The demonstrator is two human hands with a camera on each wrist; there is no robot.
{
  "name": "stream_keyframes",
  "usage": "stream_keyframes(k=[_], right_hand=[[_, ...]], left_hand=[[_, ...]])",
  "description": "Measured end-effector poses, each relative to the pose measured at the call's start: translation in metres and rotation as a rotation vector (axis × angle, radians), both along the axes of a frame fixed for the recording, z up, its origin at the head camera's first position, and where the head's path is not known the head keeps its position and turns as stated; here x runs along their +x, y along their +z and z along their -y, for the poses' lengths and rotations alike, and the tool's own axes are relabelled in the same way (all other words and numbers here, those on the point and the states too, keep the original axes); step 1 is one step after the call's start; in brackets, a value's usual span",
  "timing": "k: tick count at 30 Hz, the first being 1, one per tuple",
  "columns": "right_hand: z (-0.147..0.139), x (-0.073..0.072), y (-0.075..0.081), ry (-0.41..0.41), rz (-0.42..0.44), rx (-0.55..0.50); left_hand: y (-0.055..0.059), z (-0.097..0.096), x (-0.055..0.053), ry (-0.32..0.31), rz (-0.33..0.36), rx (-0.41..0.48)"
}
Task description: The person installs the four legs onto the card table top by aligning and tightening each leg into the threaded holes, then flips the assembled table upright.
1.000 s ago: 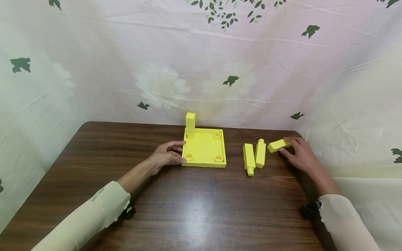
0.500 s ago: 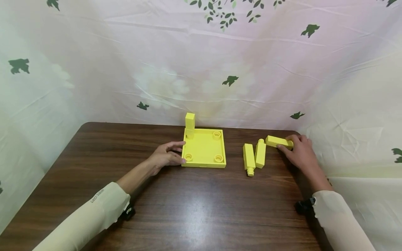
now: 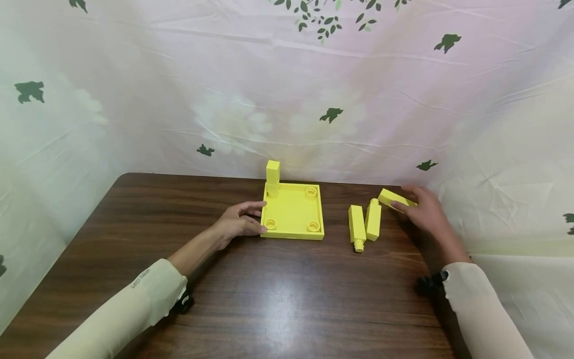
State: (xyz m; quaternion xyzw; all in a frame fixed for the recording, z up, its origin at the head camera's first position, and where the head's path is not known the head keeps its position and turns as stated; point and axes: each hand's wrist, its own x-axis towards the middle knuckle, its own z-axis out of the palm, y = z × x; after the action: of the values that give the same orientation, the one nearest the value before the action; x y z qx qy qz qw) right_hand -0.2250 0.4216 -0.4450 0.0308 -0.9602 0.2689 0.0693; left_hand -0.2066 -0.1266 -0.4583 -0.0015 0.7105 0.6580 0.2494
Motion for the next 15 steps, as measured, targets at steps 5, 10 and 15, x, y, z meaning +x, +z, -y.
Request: stream_keyframes(k=[5,10,15], right_hand=[[0.007,-0.009,0.006,0.035,-0.006,0.002],[0.015,-0.017,0.010,0.083,0.036,0.034],[0.022,-0.026,0.012,0.145,0.143,0.015]], left_hand=[[0.000,-0.001,0.000,-0.001,0.001,0.001],[0.001,0.000,0.001,-0.001,-0.005,0.001],[0.001,0.000,0.001,0.001,-0.007,0.000]])
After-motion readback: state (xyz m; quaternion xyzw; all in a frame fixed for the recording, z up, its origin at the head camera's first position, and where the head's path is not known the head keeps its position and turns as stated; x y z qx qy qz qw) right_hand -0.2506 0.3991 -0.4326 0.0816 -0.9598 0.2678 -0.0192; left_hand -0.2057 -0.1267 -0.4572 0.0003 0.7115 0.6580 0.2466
